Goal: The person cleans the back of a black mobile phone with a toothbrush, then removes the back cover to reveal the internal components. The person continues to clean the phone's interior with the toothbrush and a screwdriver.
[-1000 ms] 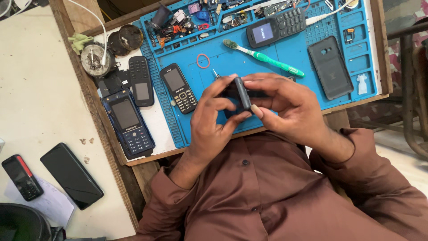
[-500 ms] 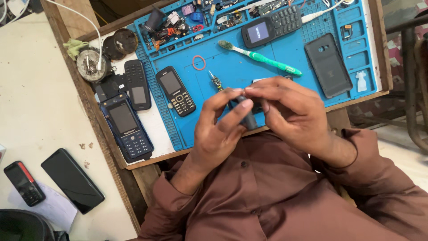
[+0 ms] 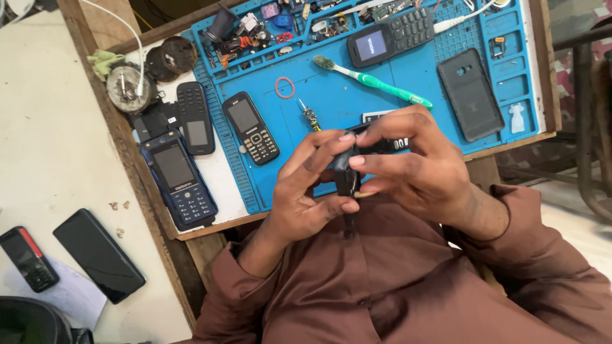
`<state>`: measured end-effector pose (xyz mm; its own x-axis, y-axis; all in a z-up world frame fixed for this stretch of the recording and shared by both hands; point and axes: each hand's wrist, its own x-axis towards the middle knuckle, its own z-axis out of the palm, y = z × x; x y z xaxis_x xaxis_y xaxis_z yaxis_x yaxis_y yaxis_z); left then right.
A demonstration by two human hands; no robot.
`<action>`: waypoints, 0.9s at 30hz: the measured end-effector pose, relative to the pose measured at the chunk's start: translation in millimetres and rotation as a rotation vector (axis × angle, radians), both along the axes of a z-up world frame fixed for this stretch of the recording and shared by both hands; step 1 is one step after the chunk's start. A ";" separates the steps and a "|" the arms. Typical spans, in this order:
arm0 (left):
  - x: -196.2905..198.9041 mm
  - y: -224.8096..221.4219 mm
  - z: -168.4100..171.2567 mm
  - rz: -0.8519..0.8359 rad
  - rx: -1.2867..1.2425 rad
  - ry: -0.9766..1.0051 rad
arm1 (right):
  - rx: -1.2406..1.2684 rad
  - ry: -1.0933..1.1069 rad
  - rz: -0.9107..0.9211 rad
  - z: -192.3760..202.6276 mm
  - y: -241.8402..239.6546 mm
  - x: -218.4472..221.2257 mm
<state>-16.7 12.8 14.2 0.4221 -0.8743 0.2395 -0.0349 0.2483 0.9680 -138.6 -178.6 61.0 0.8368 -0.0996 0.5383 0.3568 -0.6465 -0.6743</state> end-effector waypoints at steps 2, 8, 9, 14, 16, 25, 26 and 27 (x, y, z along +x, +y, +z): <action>1.7 0.2 1.5 -0.049 -0.012 0.025 | 0.002 0.018 -0.008 2.0 0.3 -0.3; -3.1 0.3 5.2 -0.095 -0.011 -0.137 | 0.022 0.092 0.017 13.7 -3.2 -9.6; -4.0 -0.3 5.7 -0.101 -0.013 -0.151 | 0.034 0.108 0.030 15.9 -4.2 -11.9; -6.7 1.0 4.4 -0.170 0.054 -0.043 | 0.085 0.167 0.048 19.0 0.3 -22.8; -6.3 0.3 4.7 -0.186 0.064 -0.032 | 0.079 0.175 0.055 19.2 2.4 -24.9; -5.8 -1.3 5.3 -0.201 0.002 -0.123 | 0.016 0.191 0.008 19.4 4.2 -27.5; -6.5 -1.6 5.8 -0.203 -0.003 -0.119 | 0.006 0.192 0.011 20.4 3.4 -27.2; -6.9 -1.8 6.4 -0.204 -0.003 -0.121 | -0.004 0.193 0.015 21.6 2.4 -26.7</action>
